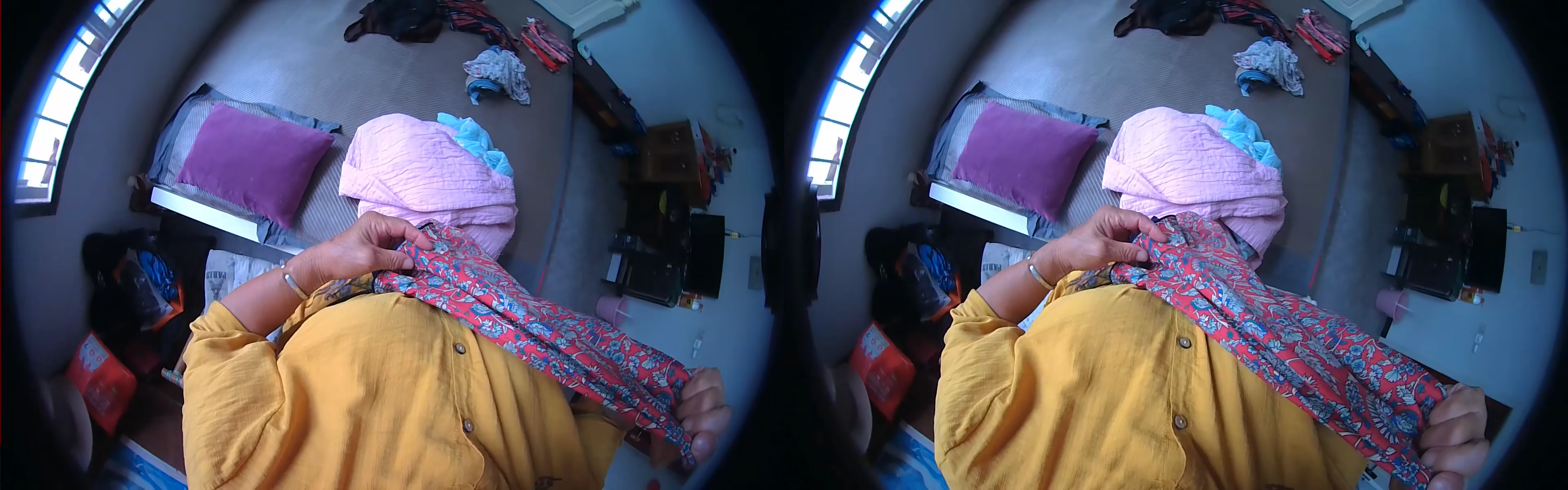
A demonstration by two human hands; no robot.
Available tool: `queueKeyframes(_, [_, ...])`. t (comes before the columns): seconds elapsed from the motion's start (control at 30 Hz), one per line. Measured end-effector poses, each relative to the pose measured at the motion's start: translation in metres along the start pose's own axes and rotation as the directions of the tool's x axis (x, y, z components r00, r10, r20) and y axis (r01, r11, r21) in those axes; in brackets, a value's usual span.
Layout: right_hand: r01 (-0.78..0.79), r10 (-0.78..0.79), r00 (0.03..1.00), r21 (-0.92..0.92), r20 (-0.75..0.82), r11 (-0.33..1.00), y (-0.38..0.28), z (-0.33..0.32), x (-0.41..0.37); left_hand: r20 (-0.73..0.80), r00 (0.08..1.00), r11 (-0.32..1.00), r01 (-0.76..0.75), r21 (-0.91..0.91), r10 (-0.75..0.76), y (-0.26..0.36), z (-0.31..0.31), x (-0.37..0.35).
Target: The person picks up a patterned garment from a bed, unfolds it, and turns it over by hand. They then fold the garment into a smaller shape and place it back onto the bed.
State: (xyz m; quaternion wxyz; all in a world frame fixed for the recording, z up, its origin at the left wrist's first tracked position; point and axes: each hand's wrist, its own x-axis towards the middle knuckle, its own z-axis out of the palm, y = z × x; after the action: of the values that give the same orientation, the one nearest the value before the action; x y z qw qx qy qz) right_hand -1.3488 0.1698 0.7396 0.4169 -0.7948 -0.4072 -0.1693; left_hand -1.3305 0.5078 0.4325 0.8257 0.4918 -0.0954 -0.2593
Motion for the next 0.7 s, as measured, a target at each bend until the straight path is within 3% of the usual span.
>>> queueKeyframes(0.07, [0.019, -0.017, 1.0, 0.11, -0.017, 0.994, 0.005, -0.007, -0.005, -0.04, 0.999, 1.0, -0.025, 0.011, 0.025, -0.004, 0.003, -0.001])
queueKeyframes(0.27, [-0.114, 0.107, 0.992, 0.105, 0.064, 0.988, -0.001, -0.004, 0.004, -0.158, 0.979, 0.928, -0.065, 0.368, 0.132, 0.005, 0.013, -0.011])
queueKeyframes(0.33, [0.051, -0.051, 0.999, 0.163, -0.004, 0.985, 0.009, 0.0, 0.003, -0.096, 0.942, 0.79, -0.212, 0.575, 0.323, 0.0, 0.007, -0.011])
queueKeyframes(0.4, [0.394, -0.359, 0.91, 0.159, -0.209, 0.905, 0.035, 0.021, 0.003, -0.035, 0.873, 0.646, -0.333, 0.687, 0.487, -0.001, 0.005, -0.01])
queueKeyframes(0.47, [0.358, -0.344, 0.932, 0.13, -0.117, 0.925, 0.038, 0.016, 0.005, 0.0, 0.774, 0.532, -0.435, 0.727, 0.633, 0.001, 0.009, -0.008])
queueKeyframes(0.57, [0.322, -0.317, 0.944, 0.047, -0.088, 0.946, 0.041, 0.011, 0.005, 0.1, 0.81, 0.619, -0.514, 0.594, 0.578, -0.003, 0.008, -0.009])
queueKeyframes(0.7, [0.304, -0.294, 0.948, 0.07, -0.126, 0.95, 0.048, 0.006, -0.001, 0.065, 0.946, 0.792, -0.303, 0.529, 0.319, 0.001, 0.013, -0.021])
